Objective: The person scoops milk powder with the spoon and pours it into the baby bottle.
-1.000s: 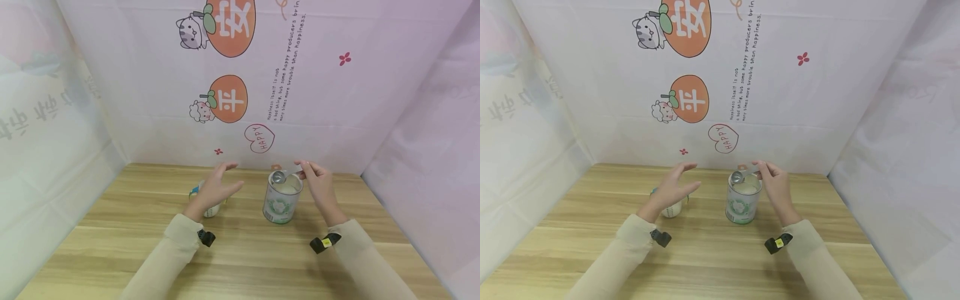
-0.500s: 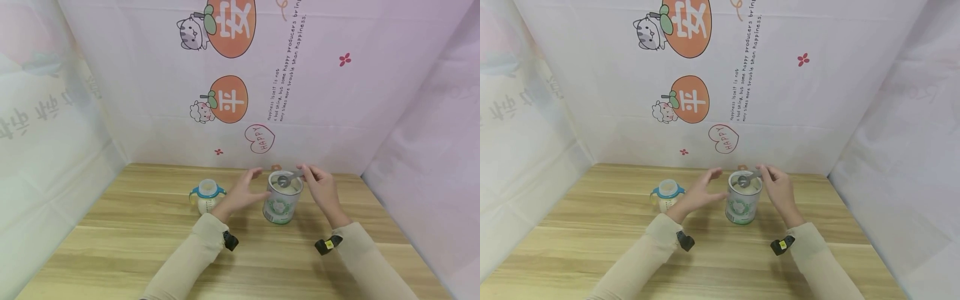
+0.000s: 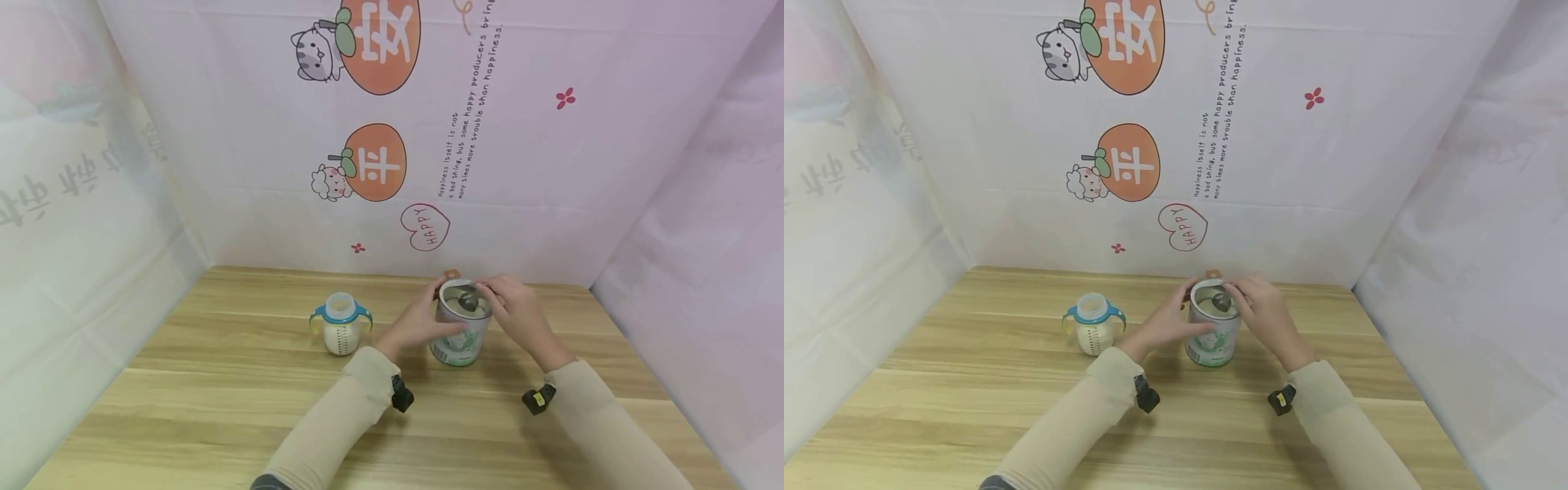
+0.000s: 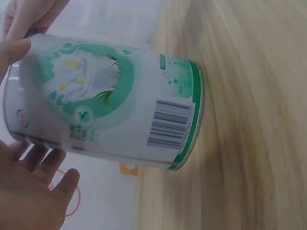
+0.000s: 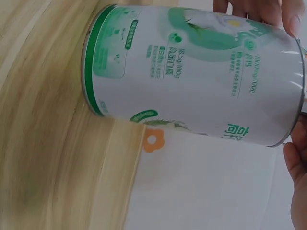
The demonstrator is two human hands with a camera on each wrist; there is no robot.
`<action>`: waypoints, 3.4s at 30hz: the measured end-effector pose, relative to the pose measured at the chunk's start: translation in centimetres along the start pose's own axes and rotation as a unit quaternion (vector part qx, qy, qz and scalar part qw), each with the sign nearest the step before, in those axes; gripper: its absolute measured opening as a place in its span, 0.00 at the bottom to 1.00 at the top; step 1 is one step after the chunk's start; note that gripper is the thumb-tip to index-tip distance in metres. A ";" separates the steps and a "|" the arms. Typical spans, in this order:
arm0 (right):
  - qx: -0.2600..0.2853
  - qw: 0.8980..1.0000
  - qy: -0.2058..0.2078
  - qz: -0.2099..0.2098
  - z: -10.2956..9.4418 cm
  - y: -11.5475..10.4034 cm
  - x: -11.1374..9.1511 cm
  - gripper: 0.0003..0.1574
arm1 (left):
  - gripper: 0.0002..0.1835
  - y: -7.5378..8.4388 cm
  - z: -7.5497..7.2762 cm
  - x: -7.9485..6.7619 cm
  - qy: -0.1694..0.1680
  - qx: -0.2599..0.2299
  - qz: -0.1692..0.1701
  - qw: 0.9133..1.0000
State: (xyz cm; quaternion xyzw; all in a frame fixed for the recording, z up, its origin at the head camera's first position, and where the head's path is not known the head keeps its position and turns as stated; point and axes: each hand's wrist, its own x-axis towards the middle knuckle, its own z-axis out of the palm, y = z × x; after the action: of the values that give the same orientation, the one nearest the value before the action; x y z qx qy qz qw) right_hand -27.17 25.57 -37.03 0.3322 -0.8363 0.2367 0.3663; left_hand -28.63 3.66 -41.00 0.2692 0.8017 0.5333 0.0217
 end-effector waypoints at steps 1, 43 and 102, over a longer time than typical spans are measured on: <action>0.002 1.000 -0.003 -0.011 0.0 0.0 0.0 0.07 | 0.54 0.0 0.2 0.1 0.000 -0.005 0.003 1.000; 0.043 0.955 -0.289 0.050 0.1 -1.5 3.2 0.18 | 0.49 -0.7 1.0 0.1 -0.009 -0.057 0.014 0.998; 0.175 0.927 0.064 0.324 0.1 0.1 -1.0 0.23 | 0.50 -0.9 1.3 0.1 0.007 -0.053 -0.011 0.999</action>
State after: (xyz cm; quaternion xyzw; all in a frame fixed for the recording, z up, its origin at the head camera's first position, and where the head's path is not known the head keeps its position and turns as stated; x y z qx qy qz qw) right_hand -26.79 25.94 -37.89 0.0857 -0.8185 0.5058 0.2587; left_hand -28.63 4.53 -42.36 0.2548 0.7756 0.5765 0.0360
